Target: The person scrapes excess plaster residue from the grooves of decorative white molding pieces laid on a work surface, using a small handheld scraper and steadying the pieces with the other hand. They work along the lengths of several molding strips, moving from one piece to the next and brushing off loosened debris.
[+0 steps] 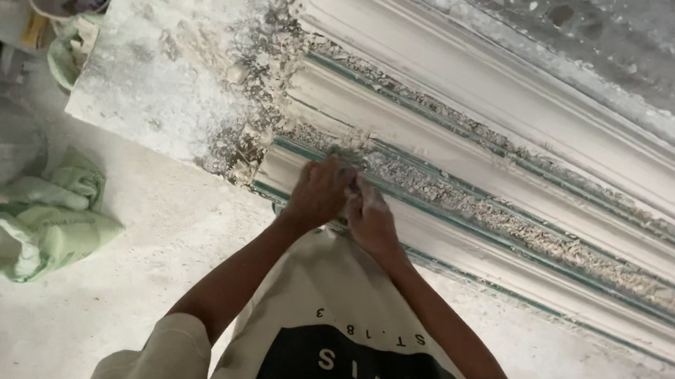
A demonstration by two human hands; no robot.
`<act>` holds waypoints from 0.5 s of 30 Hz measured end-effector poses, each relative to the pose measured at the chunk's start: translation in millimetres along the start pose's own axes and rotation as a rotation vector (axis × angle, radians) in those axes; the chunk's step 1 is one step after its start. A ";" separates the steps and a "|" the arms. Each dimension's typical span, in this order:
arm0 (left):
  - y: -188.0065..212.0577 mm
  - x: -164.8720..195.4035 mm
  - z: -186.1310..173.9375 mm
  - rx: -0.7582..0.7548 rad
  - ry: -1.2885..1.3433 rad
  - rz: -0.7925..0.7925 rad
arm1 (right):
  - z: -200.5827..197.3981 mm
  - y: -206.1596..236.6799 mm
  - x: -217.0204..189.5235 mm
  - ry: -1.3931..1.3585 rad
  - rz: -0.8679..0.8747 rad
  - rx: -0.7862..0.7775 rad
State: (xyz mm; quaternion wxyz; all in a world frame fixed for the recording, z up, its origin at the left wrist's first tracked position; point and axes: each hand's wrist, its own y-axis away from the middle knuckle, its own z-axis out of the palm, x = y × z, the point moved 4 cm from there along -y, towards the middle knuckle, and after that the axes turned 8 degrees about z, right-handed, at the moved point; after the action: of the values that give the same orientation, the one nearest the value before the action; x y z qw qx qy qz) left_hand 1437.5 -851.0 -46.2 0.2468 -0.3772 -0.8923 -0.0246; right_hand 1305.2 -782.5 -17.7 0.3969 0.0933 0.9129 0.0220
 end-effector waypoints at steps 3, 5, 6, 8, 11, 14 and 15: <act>8.6 13.3 -8.1 0.244 -0.106 0.233 | 11.7 17.4 3.6 -0.060 0.170 -0.124; 6.0 10.0 -2.2 0.189 -0.154 0.227 | 12.5 14.6 0.1 -0.070 0.107 -0.012; 8.6 9.6 -0.7 0.193 -0.159 0.224 | 13.2 14.5 -1.6 -0.076 0.076 0.042; 7.5 9.6 0.7 0.206 -0.173 0.231 | 16.7 14.9 -2.6 -0.043 0.083 0.043; 4.1 15.6 5.3 0.136 -0.269 0.240 | 15.4 15.2 0.2 -0.022 0.112 0.034; -1.1 6.1 9.5 0.099 -0.264 0.235 | 24.0 11.4 4.2 -0.015 0.195 0.032; -2.2 2.3 9.9 0.102 -0.264 0.252 | 27.0 6.2 6.0 -0.012 0.224 0.040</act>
State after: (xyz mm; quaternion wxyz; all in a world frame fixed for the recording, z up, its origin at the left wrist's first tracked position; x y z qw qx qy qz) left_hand 1430.5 -848.8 -53.5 0.1478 -0.4727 -0.8628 0.1014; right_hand 1321.8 -776.2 -39.8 0.3955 0.2028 0.8946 0.0472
